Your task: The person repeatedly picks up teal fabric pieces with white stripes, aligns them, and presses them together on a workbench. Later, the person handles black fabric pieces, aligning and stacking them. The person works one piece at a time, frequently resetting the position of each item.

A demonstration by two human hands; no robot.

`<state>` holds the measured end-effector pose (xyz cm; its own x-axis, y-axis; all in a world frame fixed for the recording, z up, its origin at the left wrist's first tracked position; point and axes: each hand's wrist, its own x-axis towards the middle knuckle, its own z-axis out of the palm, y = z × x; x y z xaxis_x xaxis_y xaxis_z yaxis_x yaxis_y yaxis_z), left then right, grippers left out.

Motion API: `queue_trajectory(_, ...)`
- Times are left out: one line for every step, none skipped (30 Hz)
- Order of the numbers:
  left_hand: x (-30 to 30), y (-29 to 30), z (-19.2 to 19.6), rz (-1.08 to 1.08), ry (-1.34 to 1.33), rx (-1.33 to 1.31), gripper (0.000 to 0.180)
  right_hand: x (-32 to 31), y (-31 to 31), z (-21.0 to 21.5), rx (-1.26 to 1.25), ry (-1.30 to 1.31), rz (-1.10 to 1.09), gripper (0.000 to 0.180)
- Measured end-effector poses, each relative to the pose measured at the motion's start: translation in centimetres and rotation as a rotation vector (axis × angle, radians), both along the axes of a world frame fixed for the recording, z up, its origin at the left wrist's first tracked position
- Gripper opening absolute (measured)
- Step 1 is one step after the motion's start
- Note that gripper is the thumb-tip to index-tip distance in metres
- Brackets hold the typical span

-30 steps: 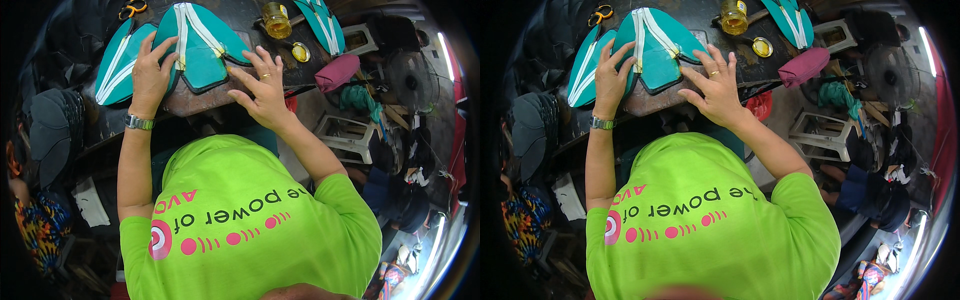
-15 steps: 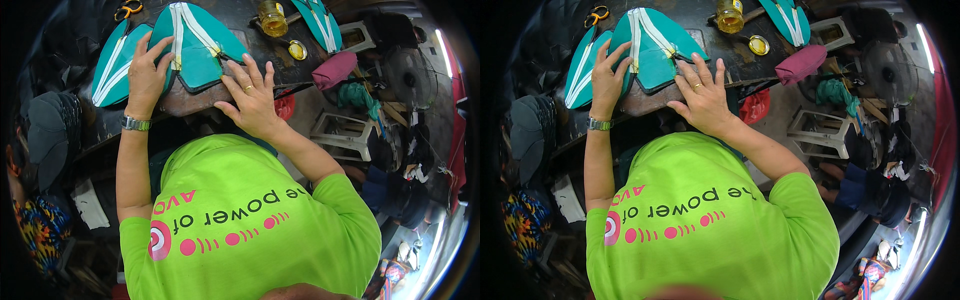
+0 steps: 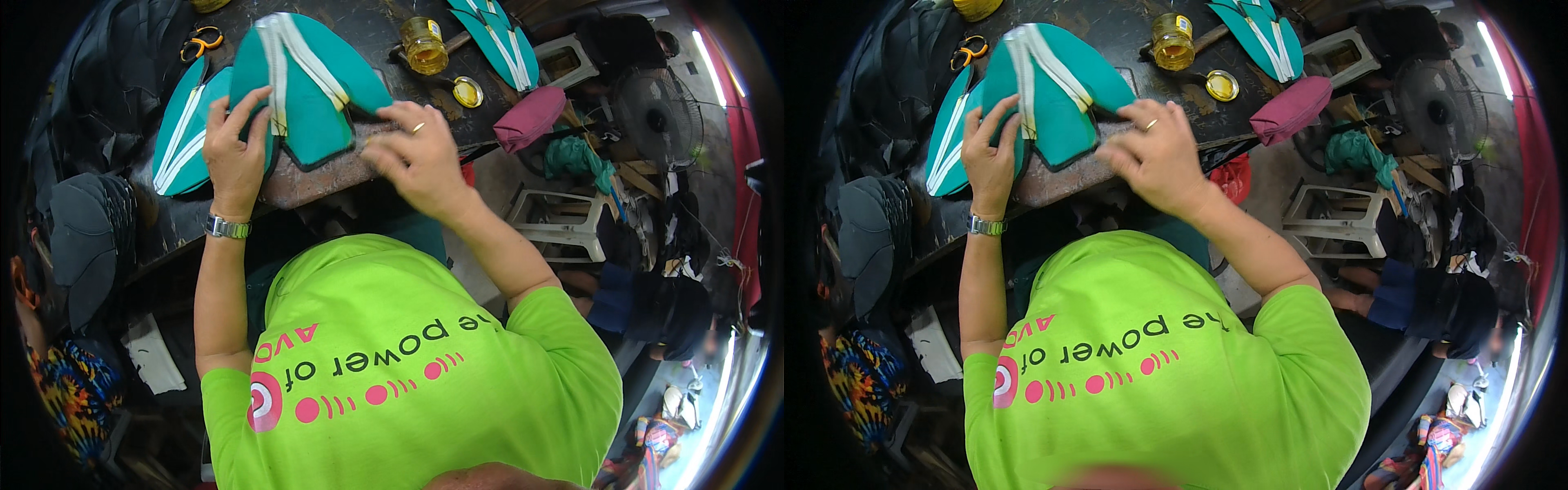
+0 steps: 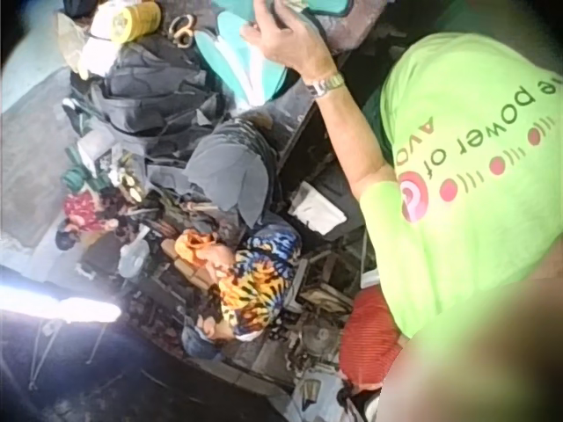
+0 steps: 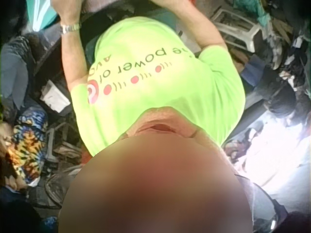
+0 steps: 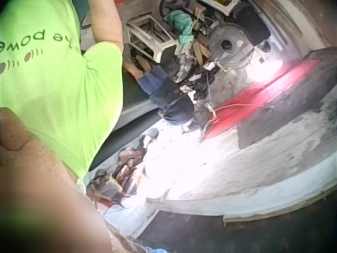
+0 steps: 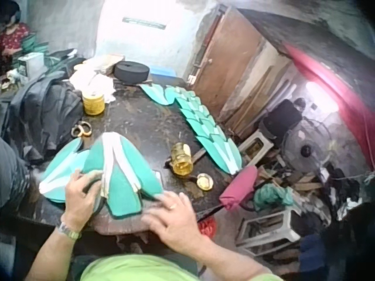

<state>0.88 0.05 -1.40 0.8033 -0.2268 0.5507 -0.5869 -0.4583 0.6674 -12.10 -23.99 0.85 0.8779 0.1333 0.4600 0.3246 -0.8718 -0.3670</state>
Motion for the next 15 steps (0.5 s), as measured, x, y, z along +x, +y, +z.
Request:
queue_trajectory(-0.2,-0.1,0.1,0.028,-0.032,-0.037,0.029,0.5,-0.6,0.3,0.112,-0.069,-0.096,0.028)
queue_trajectory(-0.5,-0.1,0.2,0.016,-0.009,-0.049,0.031,1.3,-1.3,0.7,0.088,-0.066,-0.191,0.032)
queue_trajectory(-0.9,0.0,0.3,0.003,0.018,-0.049,0.033,1.8,-2.2,1.1,0.053,0.065,-0.287,0.037)
queue_trajectory(-1.2,0.1,0.5,-0.004,0.044,-0.054,0.035,2.4,-3.0,1.5,0.018,0.198,-0.382,0.043)
queue_trajectory(-1.7,0.2,0.6,-0.062,0.099,0.009,0.048,3.2,-3.6,1.7,-0.079,0.277,-0.42,0.046)
queue_trajectory(-2.2,0.4,0.6,-0.078,0.105,0.107,0.051,4.2,-4.2,1.9,-0.175,0.355,-0.455,0.049)
queue_trajectory(-2.7,0.5,0.6,-0.081,0.101,0.19,0.055,5.2,-4.6,2.0,-0.276,0.42,-0.484,0.051)
queue_trajectory(-3.1,0.5,0.6,-0.082,0.099,0.275,0.059,6.1,-5.0,2.0,-0.284,0.448,-0.501,0.053)
queue_trajectory(-3.3,0.8,0.6,-0.108,0.135,0.295,0.065,6.9,-5.2,1.8,-0.297,0.469,-0.512,0.054)
queue_trajectory(-3.3,1.0,0.5,-0.102,0.151,0.305,0.065,7.6,-5.4,1.7,-0.309,0.491,-0.523,0.055)
queue_trajectory(-3.3,1.1,0.4,-0.104,0.145,0.311,0.065,8.2,-5.5,1.4,-0.319,0.507,-0.53,0.05)
queue_trajectory(-3.2,1.2,0.4,-0.1,0.136,0.313,0.066,8.3,-5.6,1.2,-0.323,0.507,-0.522,0.049)
queue_trajectory(-3.2,1.3,0.3,-0.1,0.141,0.302,0.065,8.6,-5.6,1.0,-0.332,0.518,-0.529,0.048)
queue_trajectory(-3.2,1.2,0.2,-0.097,0.143,0.287,0.064,8.7,-5.5,0.9,-0.342,0.527,-0.537,0.047)
queue_trajectory(-3.3,1.2,0.2,-0.093,0.159,0.277,0.064,8.5,-5.4,0.9,-0.34,0.502,-0.523,0.044)
